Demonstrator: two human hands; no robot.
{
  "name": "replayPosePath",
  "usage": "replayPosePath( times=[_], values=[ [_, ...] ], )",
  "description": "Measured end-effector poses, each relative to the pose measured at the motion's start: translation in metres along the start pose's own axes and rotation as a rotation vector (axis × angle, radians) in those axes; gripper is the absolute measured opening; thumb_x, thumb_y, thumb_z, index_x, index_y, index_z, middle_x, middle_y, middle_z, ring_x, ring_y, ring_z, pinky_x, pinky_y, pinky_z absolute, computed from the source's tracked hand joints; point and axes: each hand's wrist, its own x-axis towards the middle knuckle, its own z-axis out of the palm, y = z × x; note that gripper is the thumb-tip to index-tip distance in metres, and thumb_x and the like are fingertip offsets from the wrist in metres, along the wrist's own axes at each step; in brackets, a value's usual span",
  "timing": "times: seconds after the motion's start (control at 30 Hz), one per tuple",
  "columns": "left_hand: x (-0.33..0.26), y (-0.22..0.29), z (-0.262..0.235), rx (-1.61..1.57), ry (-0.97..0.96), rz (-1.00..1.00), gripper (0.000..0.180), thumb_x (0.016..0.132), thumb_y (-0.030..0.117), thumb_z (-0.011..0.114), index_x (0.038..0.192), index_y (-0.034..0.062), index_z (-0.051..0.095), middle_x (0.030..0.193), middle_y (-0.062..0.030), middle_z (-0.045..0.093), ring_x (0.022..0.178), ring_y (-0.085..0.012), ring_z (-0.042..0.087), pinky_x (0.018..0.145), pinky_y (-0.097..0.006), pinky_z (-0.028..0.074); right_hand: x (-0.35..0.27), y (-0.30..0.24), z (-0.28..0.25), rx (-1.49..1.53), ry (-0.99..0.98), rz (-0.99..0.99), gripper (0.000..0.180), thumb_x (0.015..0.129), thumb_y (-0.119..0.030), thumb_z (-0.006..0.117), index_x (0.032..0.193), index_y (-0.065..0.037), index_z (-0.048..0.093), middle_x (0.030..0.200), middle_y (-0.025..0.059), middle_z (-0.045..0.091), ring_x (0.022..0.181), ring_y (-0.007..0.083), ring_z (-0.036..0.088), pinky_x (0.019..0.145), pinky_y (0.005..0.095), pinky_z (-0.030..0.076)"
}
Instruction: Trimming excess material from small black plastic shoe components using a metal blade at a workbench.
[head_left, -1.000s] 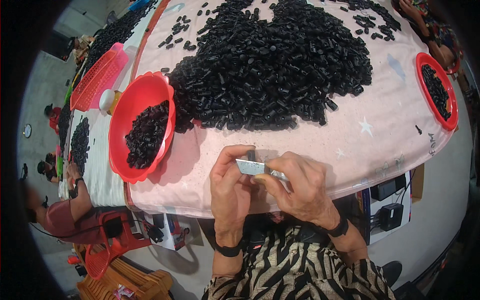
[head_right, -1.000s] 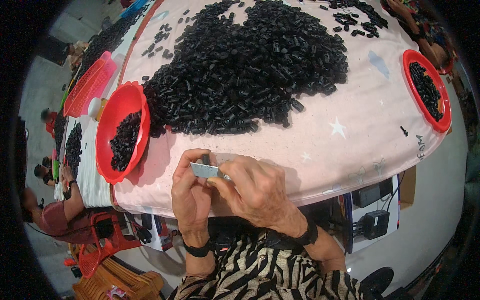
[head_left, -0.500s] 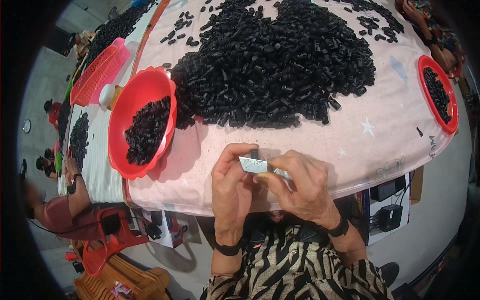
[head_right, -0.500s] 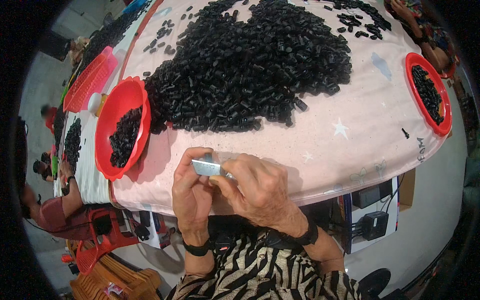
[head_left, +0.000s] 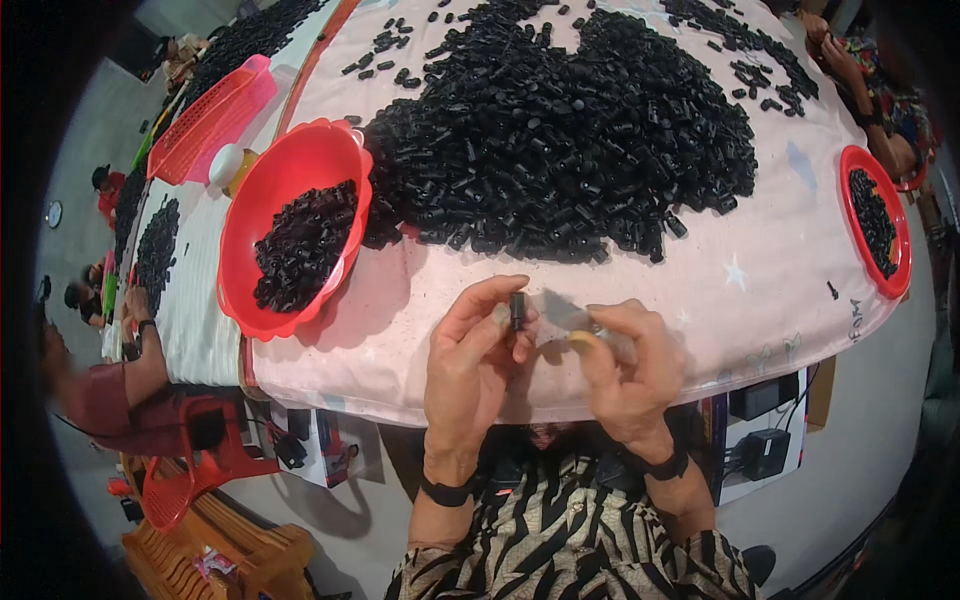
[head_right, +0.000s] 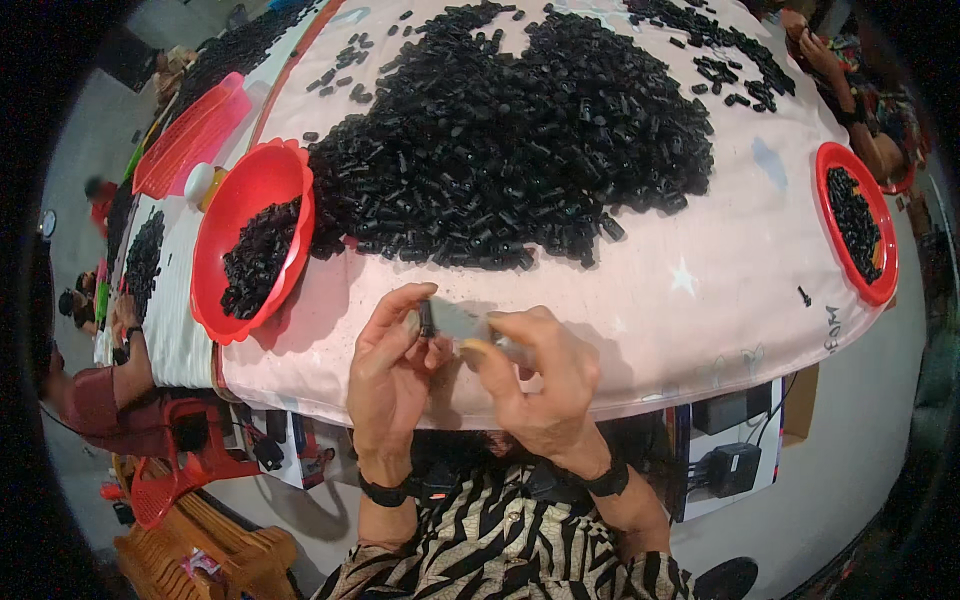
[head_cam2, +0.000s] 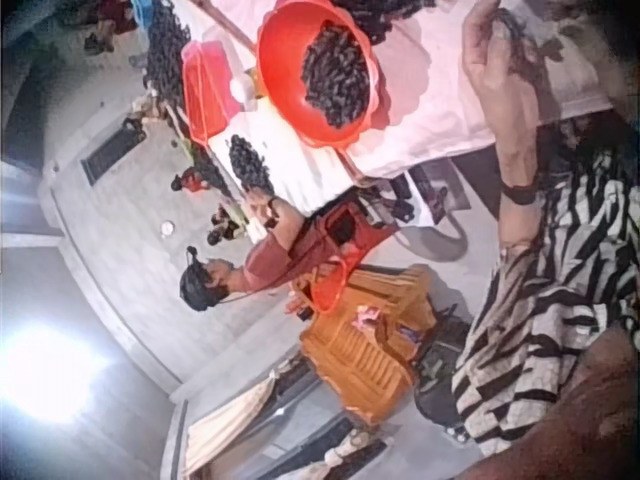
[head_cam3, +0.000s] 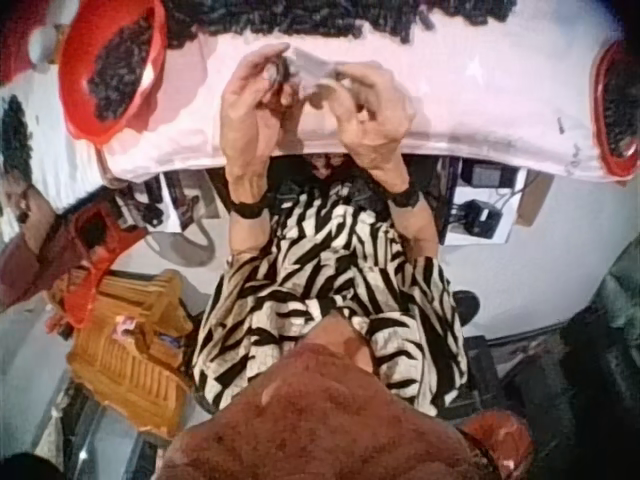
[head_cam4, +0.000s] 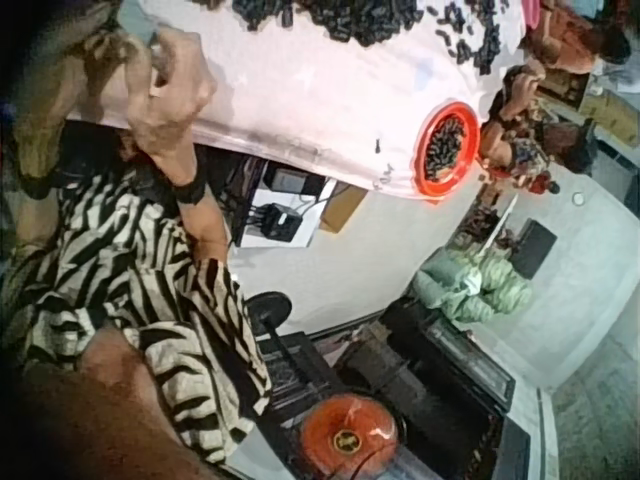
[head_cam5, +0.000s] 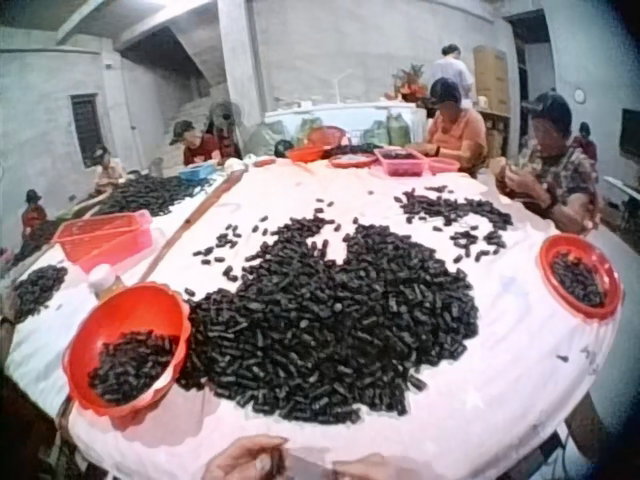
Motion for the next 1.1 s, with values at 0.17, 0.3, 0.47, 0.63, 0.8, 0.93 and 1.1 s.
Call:
replayPosePath(
  times=[0.17, 0.3, 0.47, 0.63, 0.8, 0.93, 1.1],
  values=[
    [0.0, -0.001, -0.007, -0.008, -0.035, -0.013, 0.028, 0.094, 0.011, 0.054, 0.118, -0.0022, 0.057, 0.095, -0.011, 0.06, 0.066, -0.0123, 0.052, 0.057, -0.022, 0.04, -0.001, 0.001, -0.008, -0.038, 0.024, 0.177, 0.021, 0.081, -0.003, 0.072, 0.098, 0.002, 0.061, 0.083, 0.0109, 0.065, 0.065, 0.0134, 0.062, 0.05, 0.0239, 0.049],
    [0.001, -0.001, -0.007, -0.061, -0.06, -0.016, 0.026, 0.093, 0.011, 0.056, 0.115, -0.0024, 0.058, 0.094, -0.0122, 0.061, 0.068, -0.0136, 0.054, 0.055, -0.023, 0.04, 0.002, 0.0, -0.017, -0.113, -0.005, 0.249, 0.02, 0.08, -0.002, 0.072, 0.096, 0.001, 0.061, 0.084, 0.0101, 0.066, 0.065, 0.0136, 0.061, 0.048, 0.024, 0.046],
    [0.0, 0.002, -0.006, -0.013, -0.057, -0.008, 0.021, 0.091, 0.004, 0.058, 0.11, -0.0038, 0.062, 0.089, -0.0096, 0.063, 0.067, -0.0118, 0.056, 0.057, -0.022, 0.042, 0.005, 0.004, -0.021, -0.184, 0.015, 0.234, 0.02, 0.079, -0.002, 0.072, 0.096, 0.001, 0.061, 0.082, 0.01, 0.065, 0.065, 0.0147, 0.062, 0.049, 0.0248, 0.047],
    [0.001, 0.002, -0.004, 0.037, -0.042, -0.029, 0.024, 0.089, 0.001, 0.059, 0.112, -0.0062, 0.061, 0.089, -0.0086, 0.063, 0.071, -0.0112, 0.057, 0.06, -0.022, 0.043, 0.002, 0.01, -0.02, -0.202, 0.007, 0.195, 0.02, 0.079, -0.002, 0.072, 0.095, 0.001, 0.061, 0.081, 0.0107, 0.065, 0.065, 0.016, 0.062, 0.051, 0.0264, 0.048],
    [0.0, -0.001, -0.006, 0.06, -0.07, 0.013, 0.03, 0.088, 0.001, 0.059, 0.118, -0.0062, 0.059, 0.09, -0.0093, 0.063, 0.077, -0.0121, 0.059, 0.066, -0.022, 0.046, 0.002, 0.009, -0.018, -0.254, -0.017, 0.152, 0.02, 0.078, -0.002, 0.073, 0.094, 0.001, 0.061, 0.079, 0.0119, 0.065, 0.066, 0.0206, 0.063, 0.054, 0.0305, 0.048],
    [0.001, -0.003, -0.009, 0.056, -0.106, 0.014, 0.035, 0.09, 0.003, 0.057, 0.124, -0.0059, 0.055, 0.093, -0.0103, 0.063, 0.081, -0.0133, 0.061, 0.072, -0.024, 0.05, 0.001, 0.009, -0.018, -0.264, -0.038, 0.154, 0.02, 0.078, -0.003, 0.073, 0.094, 0.0, 0.061, 0.078, 0.0127, 0.064, 0.065, 0.0229, 0.064, 0.055, 0.0322, 0.048],
    [0.001, 0.0, -0.007, 0.003, -0.072, -0.01, 0.035, 0.092, 0.004, 0.052, 0.126, -0.0051, 0.052, 0.102, -0.0139, 0.063, 0.082, -0.0159, 0.064, 0.075, -0.026, 0.052, 0.0, 0.007, -0.017, -0.229, -0.053, 0.193, 0.016, 0.081, -0.001, 0.069, 0.094, 0.002, 0.061, 0.079, 0.0116, 0.064, 0.067, 0.0188, 0.062, 0.057, 0.0287, 0.048]
  ],
)
